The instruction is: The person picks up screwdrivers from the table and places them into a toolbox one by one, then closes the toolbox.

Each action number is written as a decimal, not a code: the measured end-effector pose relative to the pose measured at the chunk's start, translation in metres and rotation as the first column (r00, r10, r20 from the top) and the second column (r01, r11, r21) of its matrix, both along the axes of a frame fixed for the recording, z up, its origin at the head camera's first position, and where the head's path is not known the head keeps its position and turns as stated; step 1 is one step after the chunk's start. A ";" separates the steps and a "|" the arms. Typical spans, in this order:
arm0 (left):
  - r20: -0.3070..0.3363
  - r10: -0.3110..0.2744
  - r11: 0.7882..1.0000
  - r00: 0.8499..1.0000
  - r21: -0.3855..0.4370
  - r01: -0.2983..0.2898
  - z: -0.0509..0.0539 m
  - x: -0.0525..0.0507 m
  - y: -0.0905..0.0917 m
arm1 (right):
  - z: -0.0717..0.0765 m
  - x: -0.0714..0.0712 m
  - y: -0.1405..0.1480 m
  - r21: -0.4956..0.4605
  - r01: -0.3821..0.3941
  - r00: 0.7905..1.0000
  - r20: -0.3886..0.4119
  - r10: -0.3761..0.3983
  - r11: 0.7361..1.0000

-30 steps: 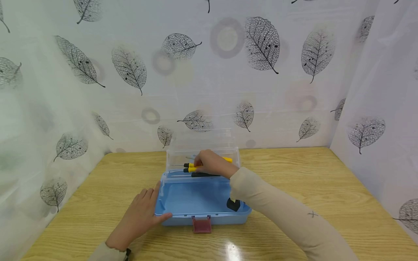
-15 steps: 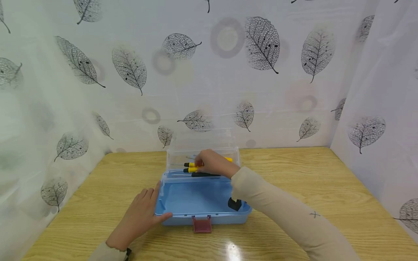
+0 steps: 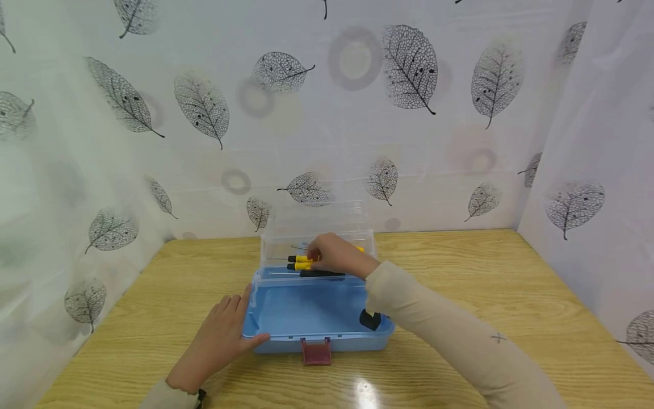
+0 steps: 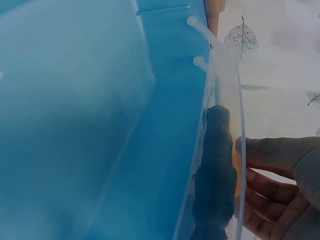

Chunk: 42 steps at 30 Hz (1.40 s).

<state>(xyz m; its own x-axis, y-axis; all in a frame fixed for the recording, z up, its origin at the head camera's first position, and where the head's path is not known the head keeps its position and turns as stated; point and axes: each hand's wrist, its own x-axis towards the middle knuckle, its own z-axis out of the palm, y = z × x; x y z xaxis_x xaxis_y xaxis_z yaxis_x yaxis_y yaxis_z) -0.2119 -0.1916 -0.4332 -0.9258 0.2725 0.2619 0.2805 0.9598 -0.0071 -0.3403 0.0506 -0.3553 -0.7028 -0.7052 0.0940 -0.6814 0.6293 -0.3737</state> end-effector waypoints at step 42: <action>0.063 0.017 1.000 0.998 0.008 -0.018 0.005 0.001 0.002 | 0.020 0.014 0.075 -0.141 0.075 0.997 -0.002 -0.076 0.987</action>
<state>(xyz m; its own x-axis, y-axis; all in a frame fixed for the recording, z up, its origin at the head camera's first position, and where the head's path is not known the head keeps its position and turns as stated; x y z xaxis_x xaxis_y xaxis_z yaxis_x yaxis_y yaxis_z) -0.2108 -0.1893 -0.4279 -0.9452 0.2539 0.2051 0.2631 0.9646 0.0185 -0.3265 0.1254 -0.3354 -0.7524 -0.6293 0.1945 -0.6372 0.6204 -0.4572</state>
